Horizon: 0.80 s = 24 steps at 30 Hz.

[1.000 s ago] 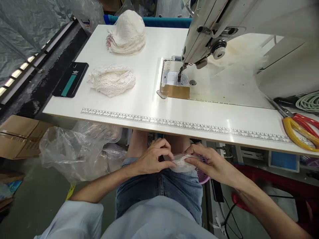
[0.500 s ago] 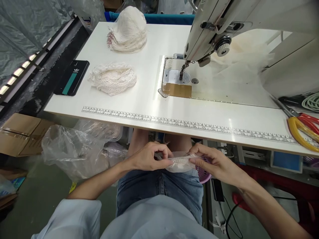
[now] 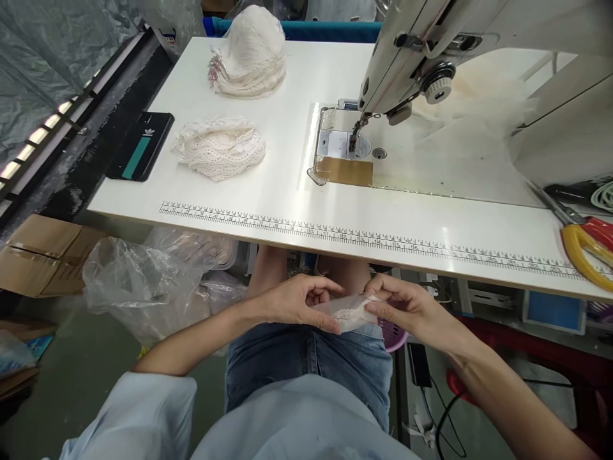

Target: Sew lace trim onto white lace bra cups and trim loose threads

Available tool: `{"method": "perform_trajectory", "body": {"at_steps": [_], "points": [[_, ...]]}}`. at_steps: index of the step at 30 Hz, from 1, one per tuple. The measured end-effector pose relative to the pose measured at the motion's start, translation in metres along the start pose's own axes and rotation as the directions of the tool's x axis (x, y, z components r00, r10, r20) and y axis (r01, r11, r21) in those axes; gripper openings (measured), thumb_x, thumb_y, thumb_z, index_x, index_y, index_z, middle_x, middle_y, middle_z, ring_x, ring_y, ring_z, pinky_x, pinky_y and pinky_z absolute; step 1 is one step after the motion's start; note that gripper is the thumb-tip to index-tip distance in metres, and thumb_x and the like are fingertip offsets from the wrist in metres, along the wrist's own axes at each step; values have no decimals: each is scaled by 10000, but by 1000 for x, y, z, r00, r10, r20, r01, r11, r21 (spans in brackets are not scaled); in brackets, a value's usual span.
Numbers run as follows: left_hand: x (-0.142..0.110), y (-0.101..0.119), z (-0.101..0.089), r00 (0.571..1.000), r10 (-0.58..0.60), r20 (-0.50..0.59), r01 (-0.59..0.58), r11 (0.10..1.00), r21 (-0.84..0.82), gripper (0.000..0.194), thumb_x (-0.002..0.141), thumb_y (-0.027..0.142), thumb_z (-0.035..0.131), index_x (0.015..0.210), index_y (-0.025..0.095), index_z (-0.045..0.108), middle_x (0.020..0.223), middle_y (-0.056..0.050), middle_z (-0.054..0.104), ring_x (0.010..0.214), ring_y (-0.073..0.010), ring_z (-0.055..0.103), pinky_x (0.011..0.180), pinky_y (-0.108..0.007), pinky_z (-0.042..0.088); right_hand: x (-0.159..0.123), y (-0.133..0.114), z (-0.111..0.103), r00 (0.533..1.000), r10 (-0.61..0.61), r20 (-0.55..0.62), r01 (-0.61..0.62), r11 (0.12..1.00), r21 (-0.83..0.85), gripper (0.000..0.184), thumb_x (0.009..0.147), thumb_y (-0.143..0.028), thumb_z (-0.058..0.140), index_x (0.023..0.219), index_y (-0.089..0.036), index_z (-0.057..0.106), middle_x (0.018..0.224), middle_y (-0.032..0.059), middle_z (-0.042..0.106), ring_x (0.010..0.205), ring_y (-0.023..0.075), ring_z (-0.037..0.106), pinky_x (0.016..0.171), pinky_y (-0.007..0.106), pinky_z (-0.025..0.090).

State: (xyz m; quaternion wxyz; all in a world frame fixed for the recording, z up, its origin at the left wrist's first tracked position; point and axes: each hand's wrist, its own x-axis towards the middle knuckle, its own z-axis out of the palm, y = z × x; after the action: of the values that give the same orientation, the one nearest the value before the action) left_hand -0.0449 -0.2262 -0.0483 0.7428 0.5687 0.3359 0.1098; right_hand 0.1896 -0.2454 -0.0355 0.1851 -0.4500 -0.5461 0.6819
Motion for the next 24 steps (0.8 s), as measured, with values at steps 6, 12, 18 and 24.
{"method": "perform_trajectory", "body": {"at_steps": [6, 12, 18, 24], "points": [[4, 1, 1, 998, 22, -51, -23, 1000, -19, 179, 668, 276, 734, 700, 108, 680, 782, -21, 610, 729, -109, 546, 702, -205, 416, -1, 7, -6, 998, 37, 46, -38, 999, 19, 248, 829, -416, 588, 811, -184, 502, 638, -17, 556, 545, 92, 448, 510, 226, 350], [2, 6, 3, 998, -59, -37, 62, 995, 77, 215, 702, 304, 706, 785, 106, 708, 697, -17, 655, 643, -102, 565, 597, -180, 421, 8, -5, 1, 983, 64, 175, -46, 993, -105, 293, 740, -449, 664, 819, -171, 616, 684, -8, 575, 562, 90, 455, 507, 217, 363], [-4, 7, -5, 991, -131, 30, 129, 990, 54, 248, 737, 317, 675, 872, 115, 723, 705, -33, 687, 606, -96, 573, 562, -171, 420, 15, -4, 6, 985, 54, 163, -49, 998, -31, 269, 754, -416, 662, 694, -157, 619, 616, -19, 529, 566, 96, 454, 522, 225, 363], [-9, 1, -12, 981, -177, 81, 179, 984, -12, 266, 695, 263, 710, 913, 112, 717, 780, -54, 715, 667, -120, 621, 638, -193, 464, 12, 3, 0, 988, 72, 138, -72, 997, -6, 209, 764, -375, 668, 732, -169, 660, 688, 2, 596, 631, 119, 523, 574, 236, 404]]}}
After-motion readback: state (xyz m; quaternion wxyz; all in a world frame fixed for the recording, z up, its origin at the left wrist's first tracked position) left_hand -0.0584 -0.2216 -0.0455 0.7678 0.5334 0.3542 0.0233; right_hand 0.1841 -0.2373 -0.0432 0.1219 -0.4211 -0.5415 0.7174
